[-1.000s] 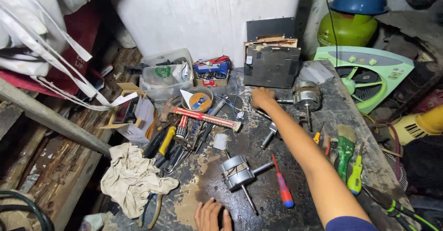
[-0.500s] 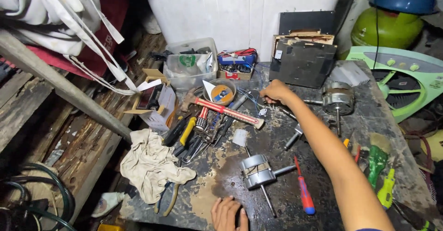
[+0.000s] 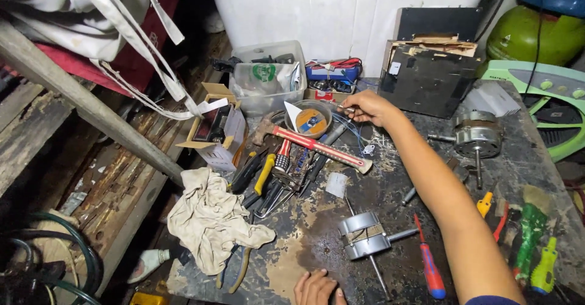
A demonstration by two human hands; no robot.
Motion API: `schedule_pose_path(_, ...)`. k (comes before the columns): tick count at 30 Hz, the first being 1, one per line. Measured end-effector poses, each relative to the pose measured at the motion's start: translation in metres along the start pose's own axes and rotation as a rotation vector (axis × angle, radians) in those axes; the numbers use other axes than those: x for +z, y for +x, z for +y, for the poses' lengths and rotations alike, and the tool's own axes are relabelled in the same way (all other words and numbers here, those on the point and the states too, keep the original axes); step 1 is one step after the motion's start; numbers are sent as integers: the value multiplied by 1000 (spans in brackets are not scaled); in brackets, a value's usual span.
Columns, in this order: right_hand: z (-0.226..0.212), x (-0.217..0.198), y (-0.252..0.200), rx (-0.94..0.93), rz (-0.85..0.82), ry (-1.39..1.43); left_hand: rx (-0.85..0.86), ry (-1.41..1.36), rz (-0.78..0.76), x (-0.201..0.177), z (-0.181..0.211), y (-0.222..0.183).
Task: Polishing and cleaning the surface of a small electric motor using a brush and a screwdriver at a repair bench.
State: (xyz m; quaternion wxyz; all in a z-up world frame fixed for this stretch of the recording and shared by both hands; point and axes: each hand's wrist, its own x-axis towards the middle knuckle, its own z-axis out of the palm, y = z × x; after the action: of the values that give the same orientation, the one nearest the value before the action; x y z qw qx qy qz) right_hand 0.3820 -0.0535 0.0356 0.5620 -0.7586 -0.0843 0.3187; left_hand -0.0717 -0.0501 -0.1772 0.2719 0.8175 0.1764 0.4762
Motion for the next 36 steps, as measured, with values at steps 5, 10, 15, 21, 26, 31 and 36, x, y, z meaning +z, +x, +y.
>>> schedule_pose_path(5, -6, 9, -9, 17, 17, -15, -33, -33, -44, -14, 13, 14)
schedule_pose_path(10, -3, 8, -12, 13, -1, -26, -35, -48, -118, -23, 16, 19)
schedule_pose_path(15, -3, -1, -20, 28, -5, -36, -86, -34, -253, -32, 22, 28)
schedule_pose_path(21, 0, -13, -35, 30, -48, -80, -74, -51, -211, -32, 23, 29)
schedule_pose_path(26, 8, -28, -43, 63, -17, -54, -64, -48, -216, -35, 27, 33)
schedule_pose_path(31, 15, -42, -48, 70, -9, -47, -54, -47, -234, -41, 34, 39)
schedule_pose_path(36, 35, -55, -27, 83, 58, -26, -45, -60, -225, -44, 38, 44)
